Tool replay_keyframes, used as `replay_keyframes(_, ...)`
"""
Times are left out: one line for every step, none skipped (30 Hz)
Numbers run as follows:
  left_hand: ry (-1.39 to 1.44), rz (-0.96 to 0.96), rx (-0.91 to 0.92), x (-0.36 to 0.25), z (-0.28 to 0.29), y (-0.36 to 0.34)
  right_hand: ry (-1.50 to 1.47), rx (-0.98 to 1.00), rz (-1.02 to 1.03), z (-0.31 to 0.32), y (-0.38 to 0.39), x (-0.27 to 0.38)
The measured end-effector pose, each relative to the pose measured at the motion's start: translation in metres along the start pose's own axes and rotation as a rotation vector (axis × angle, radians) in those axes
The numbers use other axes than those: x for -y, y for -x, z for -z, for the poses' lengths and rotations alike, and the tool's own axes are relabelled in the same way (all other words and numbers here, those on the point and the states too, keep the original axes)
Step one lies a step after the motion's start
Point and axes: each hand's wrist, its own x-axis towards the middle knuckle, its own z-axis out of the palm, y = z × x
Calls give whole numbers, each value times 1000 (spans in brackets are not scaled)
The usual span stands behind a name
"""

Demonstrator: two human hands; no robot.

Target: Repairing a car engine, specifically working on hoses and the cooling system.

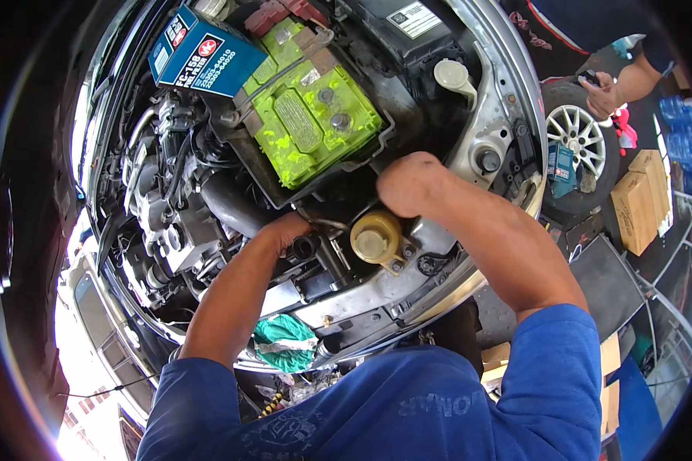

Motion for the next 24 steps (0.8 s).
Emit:
replay_keyframes(25, -69, -42, 1, 0, 0, 12, 127, -19, 0, -1, 1)
replay_keyframes(92, 94, -19, 2, -1, 1, -36, -30, 38, 1, 1, 1)
replay_keyframes(151, 269, 53, 0, -1, 3, -48, 44, 30, 3, 1, 2)
replay_keyframes(321, 257, 61, -3, -3, 5, -19, 24, 53, 5, 3, 2)
replay_keyframes(294, 262, -17, -7, -2, 8, 25, 30, 39, 8, 3, 3)
replay_keyframes(185, 151, -43, -11, -2, 10, 110, 290, -138, 11, 4, 4)
replay_keyframes(79, 43, -66, -16, -1, 12, 130, 323, -153, 14, 5, 5)
replay_keyframes(85, 47, -69, -21, 0, 14, 49, 132, -64, 17, 4, 6)
replay_keyframes(125, 144, -34, -26, 1, 16, -44, 24, 32, 19, 5, 7)
replay_keyframes(174, 243, 53, -29, 1, 19, -57, 63, 20, 22, 3, 9)
replay_keyframes(160, 246, 2, -32, 2, 20, -75, -24, 41, 25, 3, 10)
replay_keyframes(74, 111, 17, -34, 3, 21, -4, 81, -25, 27, 3, 12)
replay_keyframes(-18, -9, 40, -35, 3, 22, 85, 269, -149, 28, 4, 12)
replay_keyframes(-8, -20, 43, -35, 3, 23, 154, 328, -142, 28, 7, 13)
replay_keyframes(44, 27, 35, -35, 3, 22, 158, 327, -144, 28, 8, 12)
replay_keyframes(106, 81, 27, -33, 1, 22, 40, 101, -43, 25, 12, 12)
replay_keyframes(112, 84, 25, -31, 1, 20, -76, -125, 91, 23, 13, 11)
replay_keyframes(141, 107, 26, -29, -1, 19, -49, -76, 53, 19, 12, 10)
replay_keyframes(165, 108, 61, -27, -1, 18, -46, -38, 10, 15, 12, 9)
replay_keyframes(157, 112, 13, -26, -2, 15, -31, 5, -9, 11, 5, 7)
replay_keyframes(227, 100, 14, -24, -2, 14, -4, 79, -43, 6, -2, 5)
replay_keyframes(304, 76, 59, -23, -3, 12, 139, 307, -161, 1, -12, 4)
replay_keyframes(293, 89, 25, -22, -3, 11, 129, 285, -145, -4, -19, 2)
replay_keyframes(267, 96, 26, -21, -2, 11, 123, 323, -177, -7, -27, 1)
